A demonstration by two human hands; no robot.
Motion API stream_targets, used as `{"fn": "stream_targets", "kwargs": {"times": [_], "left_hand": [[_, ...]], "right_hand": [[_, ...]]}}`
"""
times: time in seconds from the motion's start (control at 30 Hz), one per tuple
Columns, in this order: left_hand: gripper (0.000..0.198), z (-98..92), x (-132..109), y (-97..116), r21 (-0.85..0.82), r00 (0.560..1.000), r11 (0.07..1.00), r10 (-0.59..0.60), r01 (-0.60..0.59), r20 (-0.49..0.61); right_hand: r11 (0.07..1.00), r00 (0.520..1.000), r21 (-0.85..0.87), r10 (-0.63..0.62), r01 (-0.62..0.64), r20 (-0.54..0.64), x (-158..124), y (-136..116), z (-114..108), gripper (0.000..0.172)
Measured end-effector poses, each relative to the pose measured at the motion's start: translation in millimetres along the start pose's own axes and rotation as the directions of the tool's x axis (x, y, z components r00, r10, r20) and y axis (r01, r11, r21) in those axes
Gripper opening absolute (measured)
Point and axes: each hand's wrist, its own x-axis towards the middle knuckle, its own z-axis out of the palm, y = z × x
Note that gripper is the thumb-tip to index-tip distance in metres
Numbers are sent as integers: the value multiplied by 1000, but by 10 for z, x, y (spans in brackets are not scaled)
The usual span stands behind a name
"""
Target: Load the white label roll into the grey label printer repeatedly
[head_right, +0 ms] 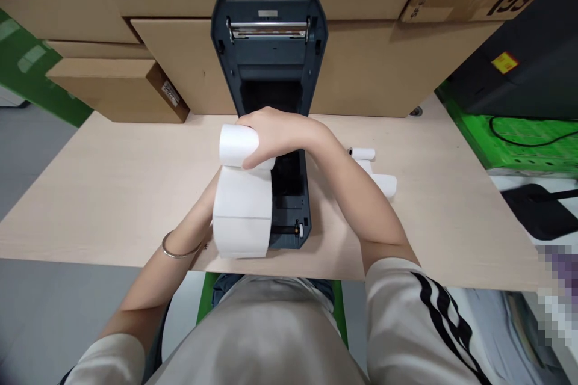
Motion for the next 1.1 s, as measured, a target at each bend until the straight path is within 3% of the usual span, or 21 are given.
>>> {"fn": "stream_targets", "kwargs": {"times": [0.2, 0.33, 0.47, 0.63, 0.83, 0.93, 1.0, 1.1], "left_hand": [[41, -150, 70, -13, 66, 994, 998, 1, -8, 112], [75, -201, 62, -20, 193, 983, 981, -21, -15, 182], [93, -173, 80, -65, 286, 988, 958, -75, 32, 139], [92, -161, 78, -75, 303, 988, 953, -56, 11, 141], [89, -171, 65, -74, 296, 987, 955, -46, 0, 151], [90, -161, 66, -101, 276, 989, 961, -46, 5, 144], [89, -149, 64, -114, 256, 990, 967, -37, 0, 138], [85, -130, 50, -111, 224, 993, 974, 5, -31, 117]], "right_hand": [[999, 999, 35, 31, -32, 9, -36, 107, 32, 51], [995, 995, 36, 95, -96, 18, -112, 176, 65, 56], [987, 987, -13, 158, -157, 25, -224, 178, 46, 51], [985, 984, -31, 169, -167, 61, -268, 219, 106, 50], [995, 992, -65, 81, -75, 93, -178, 274, 404, 40], [989, 990, -109, 108, -98, 87, -183, 231, 519, 49], [974, 986, -173, 159, -148, 53, -247, 167, 555, 65], [952, 986, -258, 143, -162, -91, -484, 22, 605, 74]]}}
